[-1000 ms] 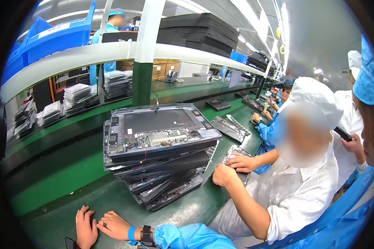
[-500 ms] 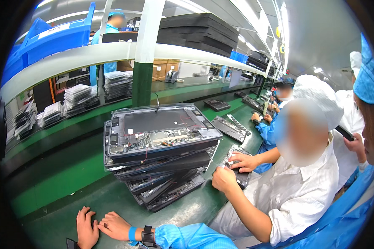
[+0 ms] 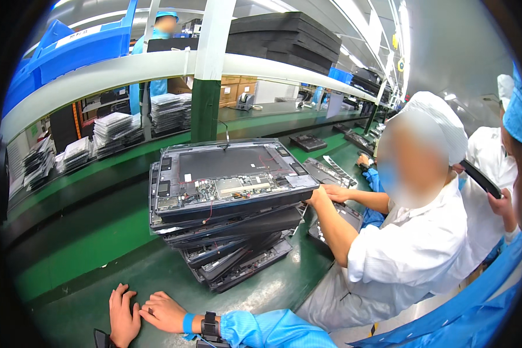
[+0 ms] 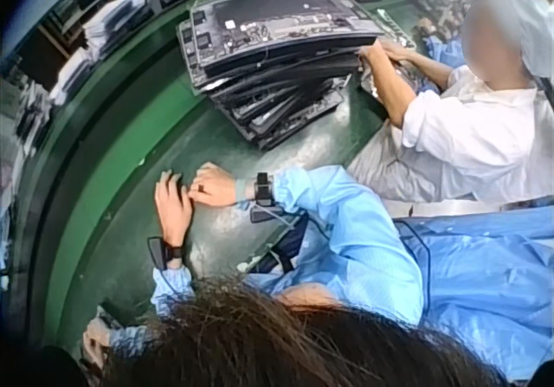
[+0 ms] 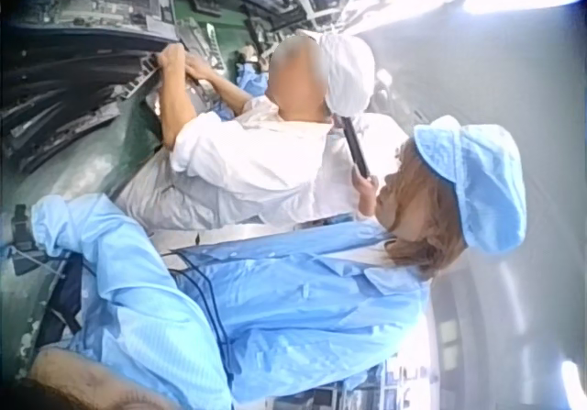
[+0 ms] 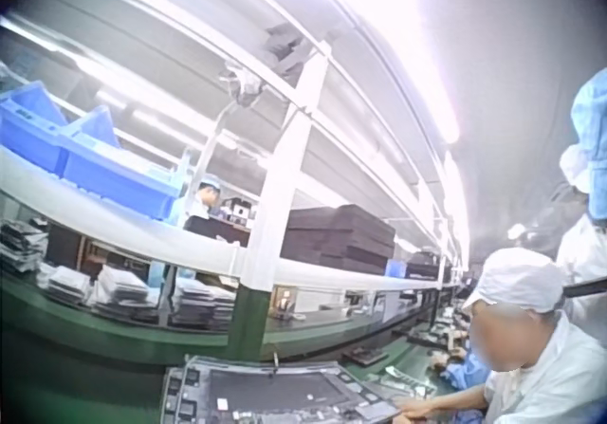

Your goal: The recorder is performing assembly on tablet devices at a factory workstation, specifically connecting ribbon cables and placing internal battery or board components.

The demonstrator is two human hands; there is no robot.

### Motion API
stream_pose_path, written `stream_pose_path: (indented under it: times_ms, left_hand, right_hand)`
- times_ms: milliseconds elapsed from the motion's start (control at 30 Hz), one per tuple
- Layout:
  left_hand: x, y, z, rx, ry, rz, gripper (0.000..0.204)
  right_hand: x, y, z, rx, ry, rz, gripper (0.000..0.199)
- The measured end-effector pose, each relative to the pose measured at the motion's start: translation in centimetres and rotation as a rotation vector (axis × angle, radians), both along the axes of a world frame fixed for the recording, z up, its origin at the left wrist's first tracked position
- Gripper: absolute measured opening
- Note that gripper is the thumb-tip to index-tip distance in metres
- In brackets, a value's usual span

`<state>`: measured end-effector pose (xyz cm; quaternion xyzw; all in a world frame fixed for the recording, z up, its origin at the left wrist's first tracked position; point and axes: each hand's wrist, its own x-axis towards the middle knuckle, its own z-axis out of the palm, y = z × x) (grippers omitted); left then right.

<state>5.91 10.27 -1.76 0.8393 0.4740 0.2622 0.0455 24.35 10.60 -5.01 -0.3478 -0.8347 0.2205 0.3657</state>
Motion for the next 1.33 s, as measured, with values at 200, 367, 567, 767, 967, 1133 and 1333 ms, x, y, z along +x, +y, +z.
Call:
stream_pose_path:
  times_ms: [200, 367, 567, 767, 967, 1133, 1333]
  left_hand:
    - [-0.3, 0.3, -1.4, -0.033, -0.028, 0.018, 0.033]
    - [-0.4, 0.2, -1.8, -0.062, -0.05, 0.034, 0.034]
    - [-0.2, 0.1, -0.9, -0.011, -0.008, 0.018, 0.032]
    - [-0.5, 0.8, -1.4, 0.012, -0.081, 0.048, 0.034]
    - [-2.1, 3.0, -1.6, -0.054, -0.297, 0.17, 0.032]
    - [-2.2, 3.0, -1.6, -0.031, -0.272, 0.168, 0.031]
    - [-2.2, 2.8, -1.6, -0.023, -0.237, 0.15, 0.032]
  right_hand:
    - [0.0, 0.1, -0.3, 0.009, 0.009, 0.008, 0.03]
    - [0.0, 0.0, -0.1, 0.02, -0.003, 0.0, 0.03]
    - [0.0, -0.1, -0.2, -0.028, 0.002, 0.011, 0.03]
    - [0.0, 0.0, 0.2, -0.027, -0.036, 0.021, 0.029]
    - [0.3, -0.1, 0.6, -0.08, -0.033, 0.024, 0.032]
    - [0.3, -0.1, 0.8, -0.058, -0.03, 0.02, 0.032]
    - [0.4, -0.1, 1.1, -0.082, -0.07, 0.023, 0.031]
